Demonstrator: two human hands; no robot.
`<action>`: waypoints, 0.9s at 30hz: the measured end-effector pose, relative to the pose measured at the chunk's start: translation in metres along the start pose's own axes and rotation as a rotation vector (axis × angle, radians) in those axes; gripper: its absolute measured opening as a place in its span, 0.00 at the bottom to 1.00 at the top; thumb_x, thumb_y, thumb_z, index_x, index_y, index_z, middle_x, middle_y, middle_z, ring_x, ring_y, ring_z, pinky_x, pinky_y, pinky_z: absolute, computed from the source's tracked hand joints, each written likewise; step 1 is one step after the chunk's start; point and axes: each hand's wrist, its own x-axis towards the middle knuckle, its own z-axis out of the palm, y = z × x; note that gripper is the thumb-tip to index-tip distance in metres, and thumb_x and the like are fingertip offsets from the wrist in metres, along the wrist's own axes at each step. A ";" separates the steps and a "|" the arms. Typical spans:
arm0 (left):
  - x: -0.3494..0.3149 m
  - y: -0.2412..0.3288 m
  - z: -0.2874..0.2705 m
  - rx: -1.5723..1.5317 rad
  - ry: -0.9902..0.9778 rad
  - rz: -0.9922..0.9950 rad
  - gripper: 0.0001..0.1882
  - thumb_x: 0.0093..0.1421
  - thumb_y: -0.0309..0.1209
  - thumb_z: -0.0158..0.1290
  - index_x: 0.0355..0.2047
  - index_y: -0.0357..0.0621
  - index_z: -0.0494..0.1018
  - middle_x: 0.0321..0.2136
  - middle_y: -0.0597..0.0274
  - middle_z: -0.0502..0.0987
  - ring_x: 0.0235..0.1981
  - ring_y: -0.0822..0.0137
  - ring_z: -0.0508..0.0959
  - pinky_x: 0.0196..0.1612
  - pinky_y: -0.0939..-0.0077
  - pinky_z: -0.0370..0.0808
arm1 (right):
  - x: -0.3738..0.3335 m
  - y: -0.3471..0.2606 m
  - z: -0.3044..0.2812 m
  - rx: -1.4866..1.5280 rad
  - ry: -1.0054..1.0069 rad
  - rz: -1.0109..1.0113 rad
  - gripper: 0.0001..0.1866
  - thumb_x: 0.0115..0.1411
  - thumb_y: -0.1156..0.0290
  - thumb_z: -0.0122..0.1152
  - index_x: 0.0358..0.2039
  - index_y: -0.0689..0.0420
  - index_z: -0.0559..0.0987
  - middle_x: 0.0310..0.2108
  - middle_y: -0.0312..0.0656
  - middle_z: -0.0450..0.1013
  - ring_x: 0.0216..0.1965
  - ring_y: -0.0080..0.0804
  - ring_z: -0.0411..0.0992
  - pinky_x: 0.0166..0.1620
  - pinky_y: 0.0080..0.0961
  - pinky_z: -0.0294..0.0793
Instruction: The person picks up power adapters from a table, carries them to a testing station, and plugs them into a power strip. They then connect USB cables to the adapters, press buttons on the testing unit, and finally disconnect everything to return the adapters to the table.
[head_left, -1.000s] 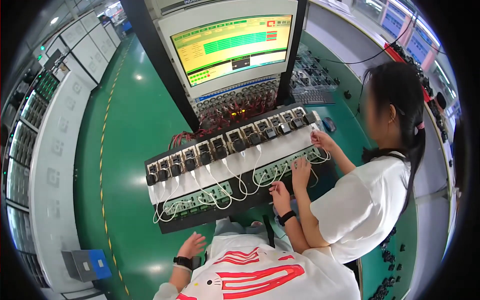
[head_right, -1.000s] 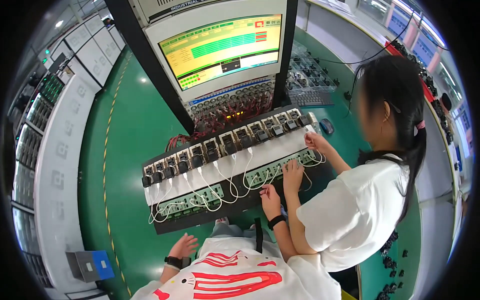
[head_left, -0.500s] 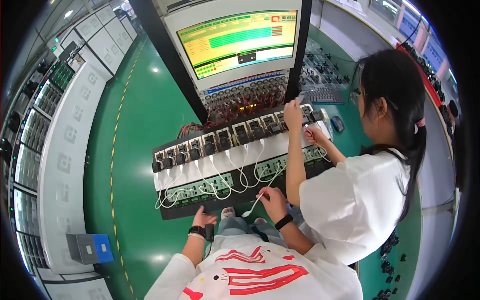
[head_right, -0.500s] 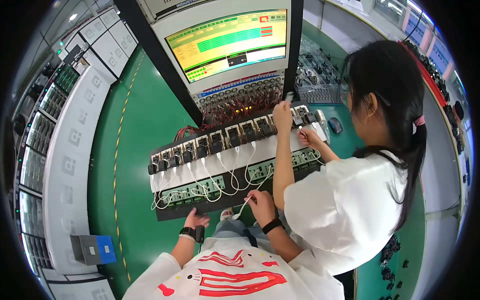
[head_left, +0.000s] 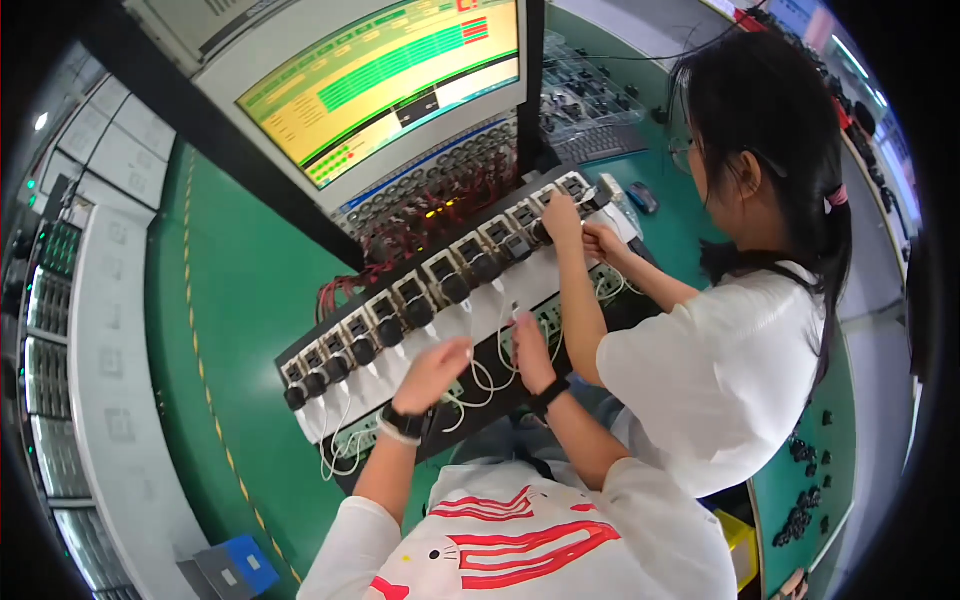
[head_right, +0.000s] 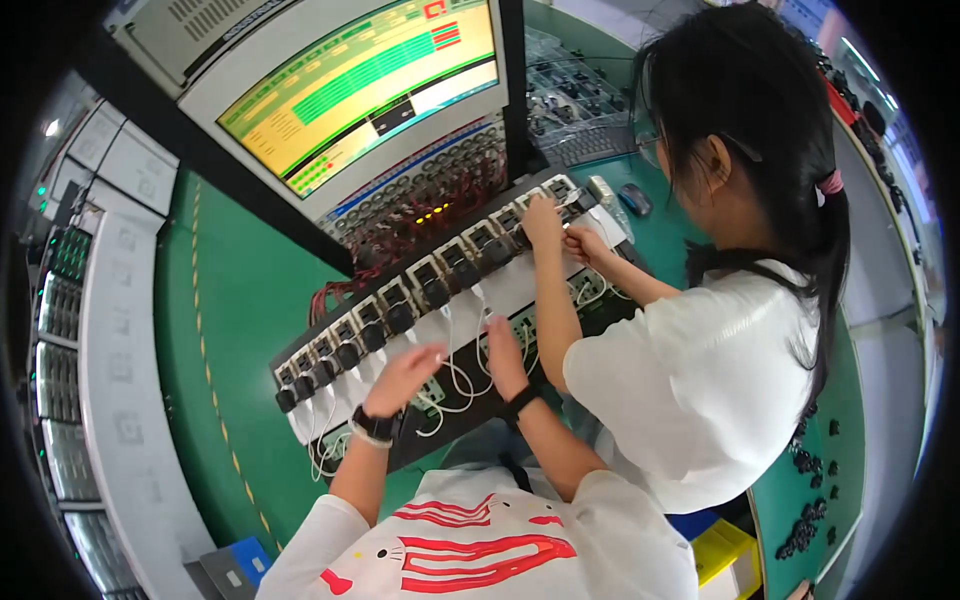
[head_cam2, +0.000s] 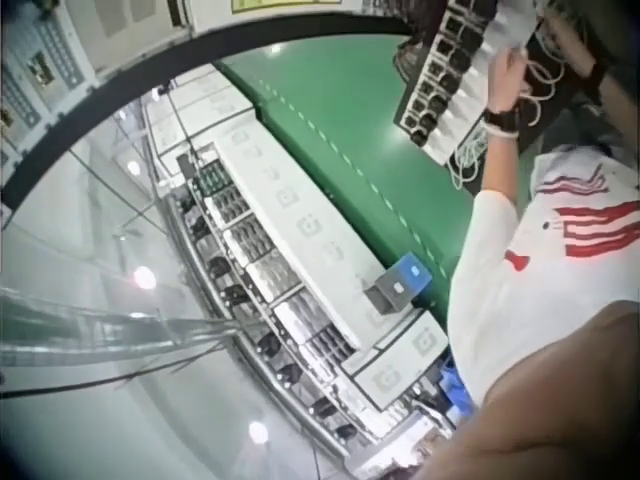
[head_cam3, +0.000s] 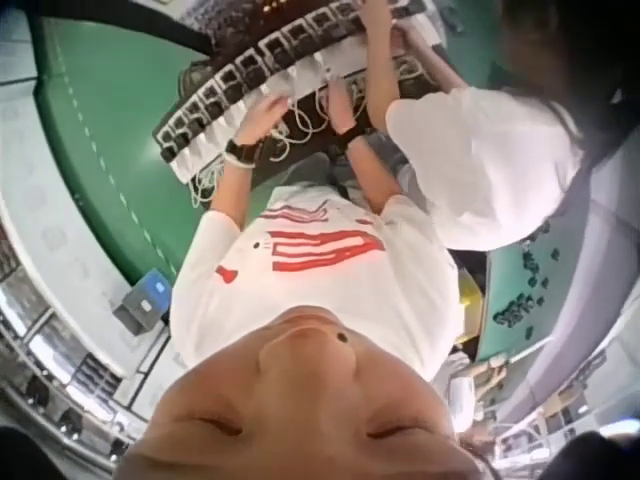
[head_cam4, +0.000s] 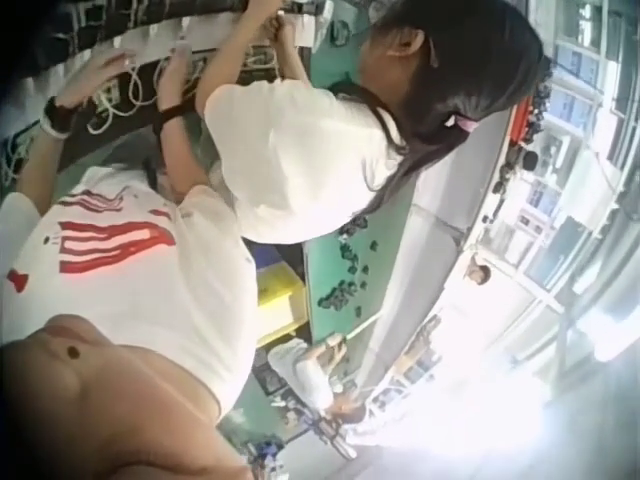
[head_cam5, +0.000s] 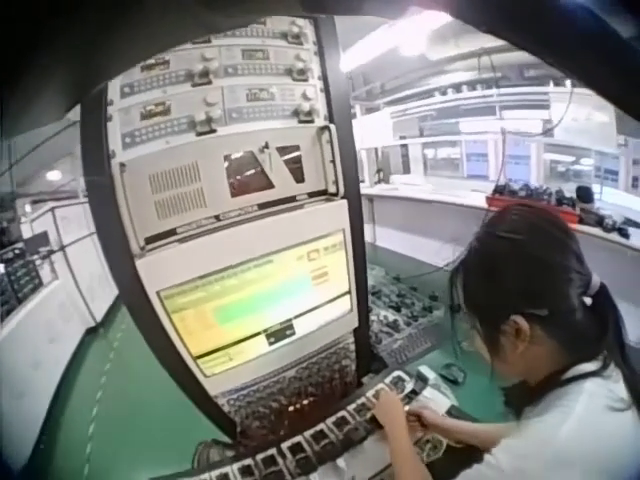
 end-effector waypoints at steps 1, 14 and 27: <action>0.026 -0.002 -0.009 0.045 0.042 0.106 0.19 0.61 0.38 0.48 0.47 0.38 0.70 0.42 0.50 0.75 0.46 0.63 0.75 0.48 0.74 0.69 | 0.022 0.008 0.007 0.224 0.135 0.175 0.17 0.64 0.59 0.43 0.32 0.63 0.69 0.27 0.42 0.70 0.28 0.36 0.66 0.36 0.31 0.64; 0.203 0.014 0.014 0.942 0.059 0.363 0.26 0.53 0.26 0.44 0.55 0.52 0.65 0.57 0.62 0.65 0.60 0.54 0.61 0.59 0.45 0.55 | 0.116 0.012 0.000 -0.154 0.343 0.041 0.16 0.62 0.59 0.46 0.22 0.55 0.71 0.16 0.32 0.59 0.18 0.21 0.56 0.22 0.22 0.54; 0.202 0.016 0.015 0.860 0.043 0.301 0.28 0.52 0.23 0.41 0.56 0.51 0.64 0.57 0.61 0.63 0.58 0.53 0.63 0.57 0.46 0.59 | 0.111 -0.009 -0.013 -0.524 0.090 -0.036 0.19 0.64 0.60 0.43 0.24 0.62 0.70 0.19 0.43 0.66 0.23 0.33 0.63 0.30 0.30 0.63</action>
